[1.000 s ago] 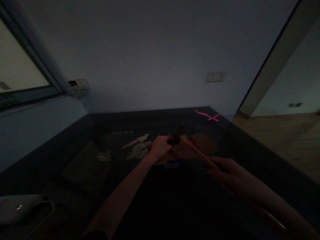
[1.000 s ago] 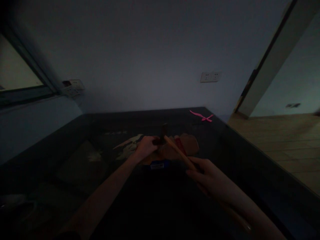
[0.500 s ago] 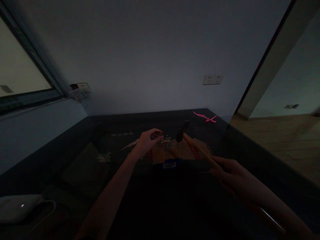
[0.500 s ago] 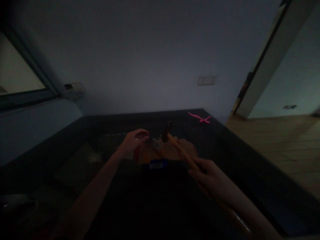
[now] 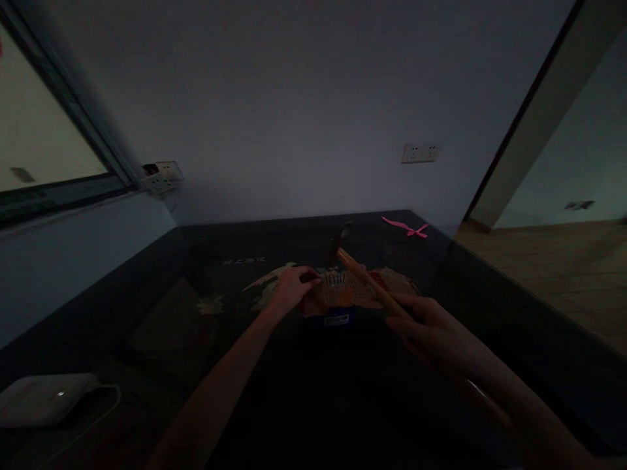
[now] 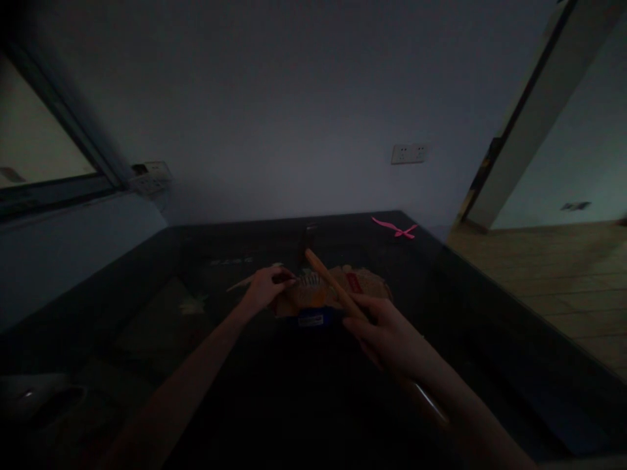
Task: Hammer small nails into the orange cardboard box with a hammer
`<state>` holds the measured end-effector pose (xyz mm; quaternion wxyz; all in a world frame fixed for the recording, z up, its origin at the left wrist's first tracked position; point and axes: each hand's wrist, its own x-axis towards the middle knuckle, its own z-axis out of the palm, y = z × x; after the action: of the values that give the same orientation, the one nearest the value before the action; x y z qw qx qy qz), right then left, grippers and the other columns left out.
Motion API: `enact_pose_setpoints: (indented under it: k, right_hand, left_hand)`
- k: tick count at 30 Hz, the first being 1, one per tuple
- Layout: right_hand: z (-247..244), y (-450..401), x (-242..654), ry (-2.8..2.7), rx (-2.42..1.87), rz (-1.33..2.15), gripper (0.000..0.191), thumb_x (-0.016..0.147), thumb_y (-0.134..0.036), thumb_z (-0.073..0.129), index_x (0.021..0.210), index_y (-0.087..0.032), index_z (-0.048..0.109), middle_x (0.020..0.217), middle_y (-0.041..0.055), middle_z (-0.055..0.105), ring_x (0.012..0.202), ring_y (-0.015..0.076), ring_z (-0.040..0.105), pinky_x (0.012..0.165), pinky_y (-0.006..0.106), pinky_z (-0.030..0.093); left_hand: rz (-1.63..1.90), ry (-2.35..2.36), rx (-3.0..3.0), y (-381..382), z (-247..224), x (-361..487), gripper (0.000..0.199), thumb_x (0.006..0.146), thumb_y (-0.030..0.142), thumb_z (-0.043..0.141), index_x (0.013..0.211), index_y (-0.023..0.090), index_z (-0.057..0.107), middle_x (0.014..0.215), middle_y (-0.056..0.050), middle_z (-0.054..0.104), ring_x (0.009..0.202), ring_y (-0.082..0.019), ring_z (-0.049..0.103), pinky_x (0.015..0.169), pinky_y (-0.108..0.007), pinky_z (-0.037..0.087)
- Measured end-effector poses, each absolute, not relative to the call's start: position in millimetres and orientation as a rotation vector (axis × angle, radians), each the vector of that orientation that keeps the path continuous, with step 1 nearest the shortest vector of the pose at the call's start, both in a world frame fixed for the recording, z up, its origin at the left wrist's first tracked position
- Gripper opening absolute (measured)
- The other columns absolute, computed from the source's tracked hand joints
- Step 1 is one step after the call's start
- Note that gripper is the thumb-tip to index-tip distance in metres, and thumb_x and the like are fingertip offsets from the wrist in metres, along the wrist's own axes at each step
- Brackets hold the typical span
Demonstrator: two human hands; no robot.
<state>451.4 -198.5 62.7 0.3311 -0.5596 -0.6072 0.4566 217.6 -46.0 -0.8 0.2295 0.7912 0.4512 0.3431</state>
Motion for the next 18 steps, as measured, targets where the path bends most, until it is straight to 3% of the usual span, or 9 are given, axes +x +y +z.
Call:
enact_pose_setpoints:
  k: [18]
  right_hand:
    - [57,-188,436,-1.587,-1.446,1.283,0.042,0.078,-0.033,0.054,0.115,-0.014,0.055,0.053,-0.0074,0.043,0.038,0.0059,0.038,0.033,0.016,0.031]
  left_hand:
    - [0.922,1.172,2.099,-51,-4,221,0.013,0.074,0.015,0.059,0.086,0.015,0.065,0.085,-0.004,0.069,0.079,-0.016,0.064,0.073,-0.026,0.050]
